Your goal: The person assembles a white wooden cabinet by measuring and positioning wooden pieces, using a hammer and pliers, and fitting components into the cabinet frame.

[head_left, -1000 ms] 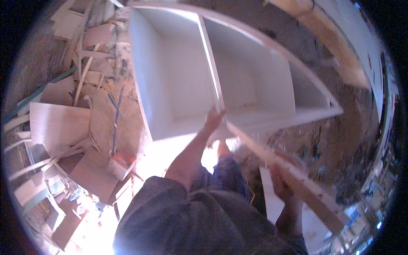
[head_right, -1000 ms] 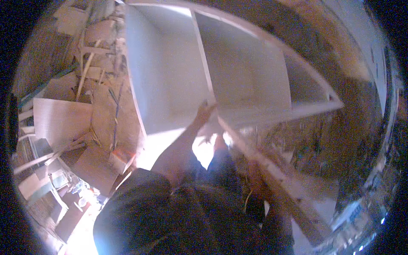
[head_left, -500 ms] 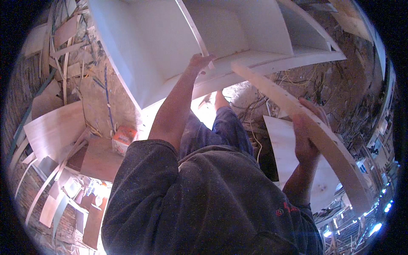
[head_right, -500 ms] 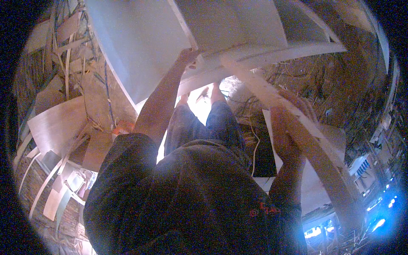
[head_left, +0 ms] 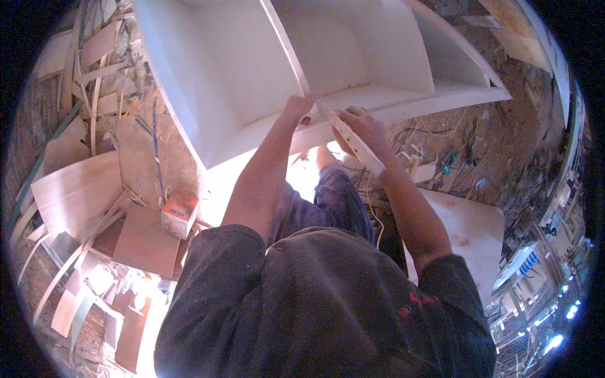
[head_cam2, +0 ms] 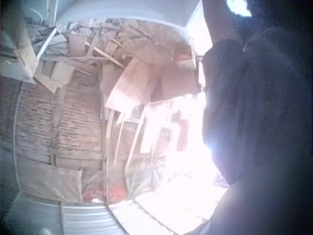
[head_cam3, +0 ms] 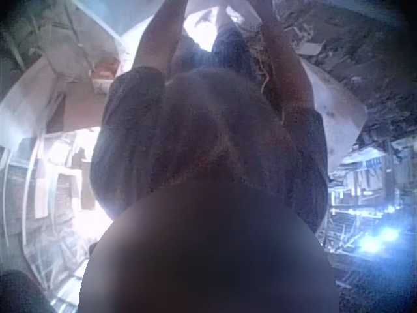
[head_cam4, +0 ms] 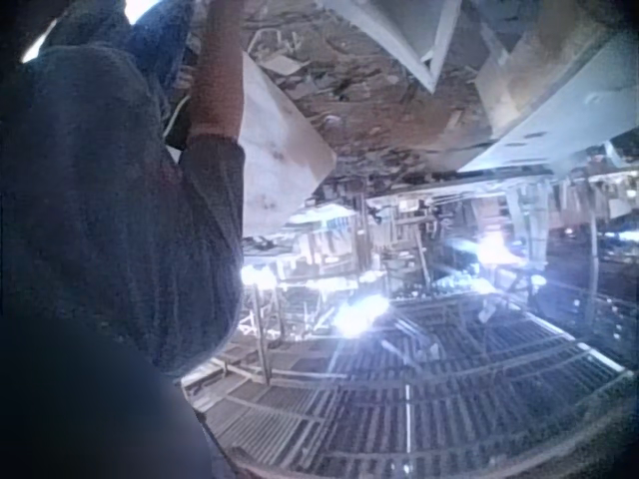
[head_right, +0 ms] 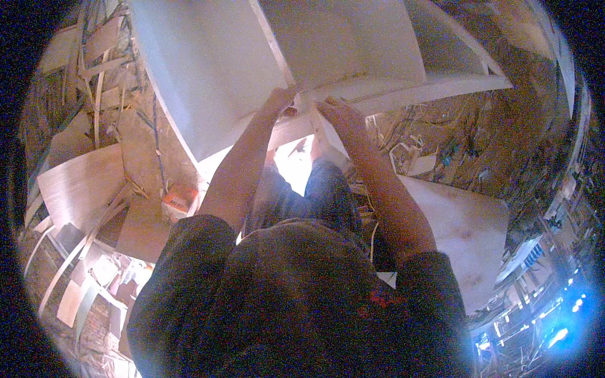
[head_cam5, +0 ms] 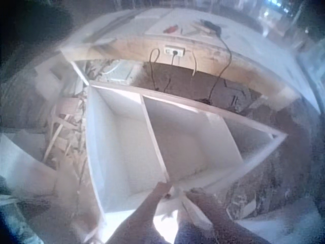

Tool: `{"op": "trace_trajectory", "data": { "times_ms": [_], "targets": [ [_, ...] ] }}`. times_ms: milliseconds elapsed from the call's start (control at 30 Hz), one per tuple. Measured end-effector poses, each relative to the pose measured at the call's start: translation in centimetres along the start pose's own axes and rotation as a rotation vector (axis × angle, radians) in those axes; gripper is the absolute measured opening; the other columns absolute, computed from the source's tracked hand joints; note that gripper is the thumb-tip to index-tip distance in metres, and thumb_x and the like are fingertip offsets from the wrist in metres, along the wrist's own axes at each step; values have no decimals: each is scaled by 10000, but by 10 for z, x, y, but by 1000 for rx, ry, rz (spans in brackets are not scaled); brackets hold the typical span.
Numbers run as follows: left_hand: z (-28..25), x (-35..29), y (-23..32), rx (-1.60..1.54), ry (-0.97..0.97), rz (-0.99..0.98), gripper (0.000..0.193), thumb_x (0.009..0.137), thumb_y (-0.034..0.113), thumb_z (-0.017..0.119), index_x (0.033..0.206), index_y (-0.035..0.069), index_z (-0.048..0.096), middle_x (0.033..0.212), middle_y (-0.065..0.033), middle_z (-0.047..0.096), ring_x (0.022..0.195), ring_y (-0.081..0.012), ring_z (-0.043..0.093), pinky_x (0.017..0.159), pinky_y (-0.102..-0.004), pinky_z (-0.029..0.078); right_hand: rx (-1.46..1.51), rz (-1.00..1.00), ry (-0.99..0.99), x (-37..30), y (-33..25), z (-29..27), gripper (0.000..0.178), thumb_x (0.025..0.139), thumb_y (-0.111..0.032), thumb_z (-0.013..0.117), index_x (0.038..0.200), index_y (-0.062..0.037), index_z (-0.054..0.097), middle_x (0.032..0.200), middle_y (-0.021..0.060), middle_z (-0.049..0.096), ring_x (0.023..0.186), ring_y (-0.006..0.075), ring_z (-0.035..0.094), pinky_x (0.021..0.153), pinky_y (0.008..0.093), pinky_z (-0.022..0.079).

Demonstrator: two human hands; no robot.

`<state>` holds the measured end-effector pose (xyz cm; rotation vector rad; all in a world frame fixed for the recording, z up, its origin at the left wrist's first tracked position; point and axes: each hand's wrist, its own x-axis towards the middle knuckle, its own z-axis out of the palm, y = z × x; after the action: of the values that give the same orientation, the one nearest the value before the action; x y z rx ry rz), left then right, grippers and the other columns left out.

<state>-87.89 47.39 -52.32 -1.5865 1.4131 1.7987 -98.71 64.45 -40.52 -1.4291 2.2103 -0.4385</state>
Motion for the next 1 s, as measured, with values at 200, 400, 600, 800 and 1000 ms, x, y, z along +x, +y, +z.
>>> {"op": "trace_trajectory", "data": {
  "times_ms": [200,400,600,800,1000],
  "targets": [
    [-11,-7,-2,83,-70,-29,620,796,519,742,1000,-65,686,842,-125,620,703,-212,624,566,-329,539,-123,-173,51,25,25,56,457,791,-342,738,1205,-172,647,1028,88,681,1040,314,640,976,505,454],
    [-8,12,-33,-106,-145,-33,468,827,471,739,961,24,698,811,-68,603,696,-168,599,602,-316,518,-122,31,-272,32,1,37,556,773,-300,725,1298,-184,585,1156,108,662,1231,318,560,1118,606,295],
    [-16,-12,-26,-374,-167,-96,371,867,450,712,955,93,666,815,-35,612,678,-145,571,648,-290,469,-108,10,-573,59,1,12,721,688,-338,831,1331,-169,551,1172,116,662,1228,337,570,1113,653,281],
    [-2,-16,11,-128,-55,-139,333,871,349,708,1026,57,668,854,-62,655,708,-172,616,602,-341,510,-75,-38,-451,50,5,22,866,607,-339,876,1364,-139,505,1188,151,669,1201,367,591,1102,650,306],
    [2,0,11,-192,-55,-249,255,869,271,692,1017,64,684,908,-76,656,756,-187,627,634,-364,542,-31,-3,-328,42,5,35,807,644,-309,828,1347,-81,504,1146,147,677,1165,361,608,1082,636,345]
  ]
}}
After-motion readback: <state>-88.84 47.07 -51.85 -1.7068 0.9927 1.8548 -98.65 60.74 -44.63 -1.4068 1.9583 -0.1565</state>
